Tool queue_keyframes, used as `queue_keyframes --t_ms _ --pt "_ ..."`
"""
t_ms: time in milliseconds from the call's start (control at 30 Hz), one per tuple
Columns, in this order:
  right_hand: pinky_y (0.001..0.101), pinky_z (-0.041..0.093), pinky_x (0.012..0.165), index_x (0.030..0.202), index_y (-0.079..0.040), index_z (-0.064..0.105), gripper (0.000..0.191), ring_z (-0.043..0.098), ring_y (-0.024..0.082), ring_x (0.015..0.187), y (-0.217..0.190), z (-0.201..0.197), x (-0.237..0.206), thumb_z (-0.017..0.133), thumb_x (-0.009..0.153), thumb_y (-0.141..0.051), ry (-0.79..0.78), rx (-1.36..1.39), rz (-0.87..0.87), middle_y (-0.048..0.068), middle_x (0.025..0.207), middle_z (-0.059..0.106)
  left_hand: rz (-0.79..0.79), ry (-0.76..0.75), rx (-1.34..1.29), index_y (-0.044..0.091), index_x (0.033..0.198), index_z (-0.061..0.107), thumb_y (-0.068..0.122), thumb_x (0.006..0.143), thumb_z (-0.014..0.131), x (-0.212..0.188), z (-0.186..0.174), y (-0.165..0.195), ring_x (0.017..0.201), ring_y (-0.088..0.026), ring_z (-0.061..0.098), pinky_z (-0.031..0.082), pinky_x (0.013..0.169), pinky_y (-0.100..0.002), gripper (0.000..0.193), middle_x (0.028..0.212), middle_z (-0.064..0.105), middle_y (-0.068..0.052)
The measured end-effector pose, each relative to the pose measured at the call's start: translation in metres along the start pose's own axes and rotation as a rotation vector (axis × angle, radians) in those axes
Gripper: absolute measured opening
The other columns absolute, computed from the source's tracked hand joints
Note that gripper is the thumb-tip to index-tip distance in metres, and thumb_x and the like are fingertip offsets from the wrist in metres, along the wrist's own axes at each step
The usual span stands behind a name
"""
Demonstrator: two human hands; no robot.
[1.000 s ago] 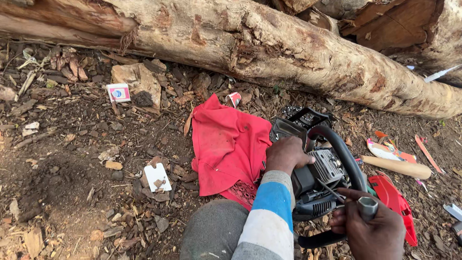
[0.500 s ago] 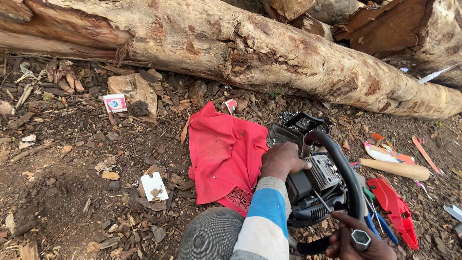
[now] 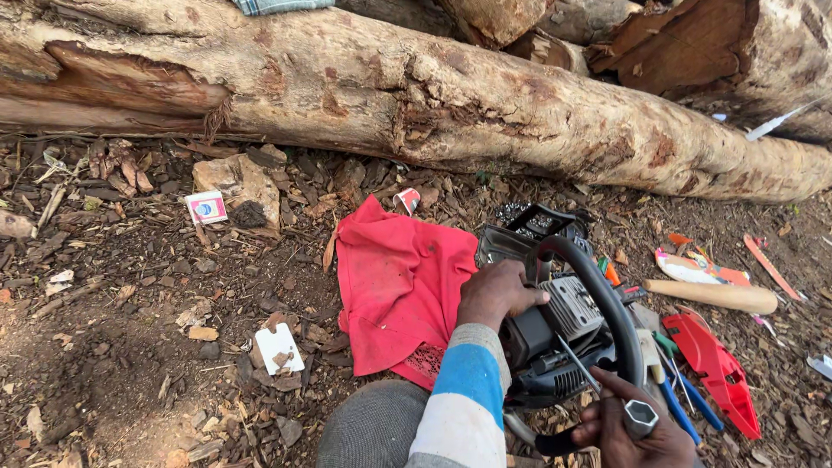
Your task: The person is repairing a chainsaw engine. They use a wrench to tighten bolts on the engine casing and a brush to clean the engine area. The person is sitting on the ground with tools and parts scattered around.
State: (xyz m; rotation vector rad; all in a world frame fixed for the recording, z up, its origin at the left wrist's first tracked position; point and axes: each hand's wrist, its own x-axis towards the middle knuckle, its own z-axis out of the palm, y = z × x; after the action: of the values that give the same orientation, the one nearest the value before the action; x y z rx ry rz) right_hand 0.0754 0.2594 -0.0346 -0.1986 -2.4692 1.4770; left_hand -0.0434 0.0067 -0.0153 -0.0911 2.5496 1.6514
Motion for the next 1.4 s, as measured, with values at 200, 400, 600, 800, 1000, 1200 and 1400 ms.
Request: queue_keyframes --t_ms 200,400,600,800,1000,1200,1400 --pt "0.0358 0.057 0.043 0.111 0.000 0.077 0.023 0.062 0.021 0.046 0.003 0.006 -0.011 0.056 0.101 -0.001 -0.026 0.049 -0.063 0.017 0.063 0.064 -0.015 0.006 0.007 0.026 0.114 0.076 0.053 0.070 0.082 -0.001 -0.001 0.002 0.115 -0.029 0.068 0.051 0.097 -0.047 0.052 0.118 0.075 -0.004" --pt "0.0400 0.062 0.050 0.120 -0.003 0.074 0.023 0.069 0.025 0.050 -0.074 0.001 -0.013 0.060 0.101 -0.002 -0.064 -0.160 0.137 0.019 0.065 0.070 -0.020 -0.033 0.015 0.024 0.114 0.076 0.053 0.073 0.081 -0.003 -0.003 0.004 0.113 -0.026 0.070 0.053 0.095 -0.047 0.051 0.116 0.077 -0.002" --pt "0.0361 0.065 0.064 0.118 -0.004 0.075 0.022 0.077 0.020 0.060 -0.139 0.011 0.007 0.060 0.103 -0.013 -0.216 -0.537 0.155 0.015 0.067 0.076 0.003 0.011 -0.024 0.037 0.124 0.071 0.051 0.072 0.080 -0.008 -0.003 0.004 0.112 -0.026 0.068 0.051 0.096 -0.047 0.055 0.117 0.074 -0.001" --pt "0.0392 0.066 0.056 0.119 -0.004 0.075 0.024 0.071 0.024 0.060 -0.158 -0.016 0.043 0.068 0.098 -0.015 -0.631 -0.457 0.034 0.019 0.076 0.073 -0.011 -0.022 0.048 0.019 0.111 0.074 0.054 0.075 0.081 -0.004 -0.004 0.005 0.113 -0.028 0.069 0.053 0.095 -0.046 0.051 0.117 0.075 -0.006" --pt "0.0370 0.063 0.068 0.125 -0.016 0.079 0.031 0.073 0.020 0.074 -0.191 -0.027 0.078 0.070 0.097 -0.027 -0.559 -0.952 -0.137 0.004 0.089 0.082 -0.081 -0.011 -0.007 0.022 0.117 0.075 0.047 0.091 0.070 -0.001 -0.006 0.003 0.120 -0.029 0.065 0.051 0.099 -0.049 0.037 0.125 0.071 -0.006" --pt "0.0394 0.059 0.073 0.121 -0.035 0.078 0.065 0.076 0.024 0.087 -0.229 0.026 0.093 0.073 0.060 -0.013 -0.751 -1.364 -0.912 -0.004 0.107 0.078 -0.100 0.028 -0.002 0.031 0.113 0.079 0.036 0.091 0.070 -0.007 -0.014 0.002 0.121 -0.026 0.066 0.053 0.099 -0.048 0.023 0.127 0.072 0.002" --pt "0.0364 0.056 0.064 0.124 -0.037 0.070 0.056 0.073 0.015 0.084 -0.247 0.053 0.108 0.068 0.073 -0.015 -0.812 -1.755 -0.884 -0.011 0.112 0.076 -0.084 0.004 0.008 0.035 0.109 0.080 0.035 0.090 0.072 -0.009 -0.018 0.003 0.121 -0.024 0.066 0.052 0.101 -0.048 0.021 0.127 0.073 0.005"
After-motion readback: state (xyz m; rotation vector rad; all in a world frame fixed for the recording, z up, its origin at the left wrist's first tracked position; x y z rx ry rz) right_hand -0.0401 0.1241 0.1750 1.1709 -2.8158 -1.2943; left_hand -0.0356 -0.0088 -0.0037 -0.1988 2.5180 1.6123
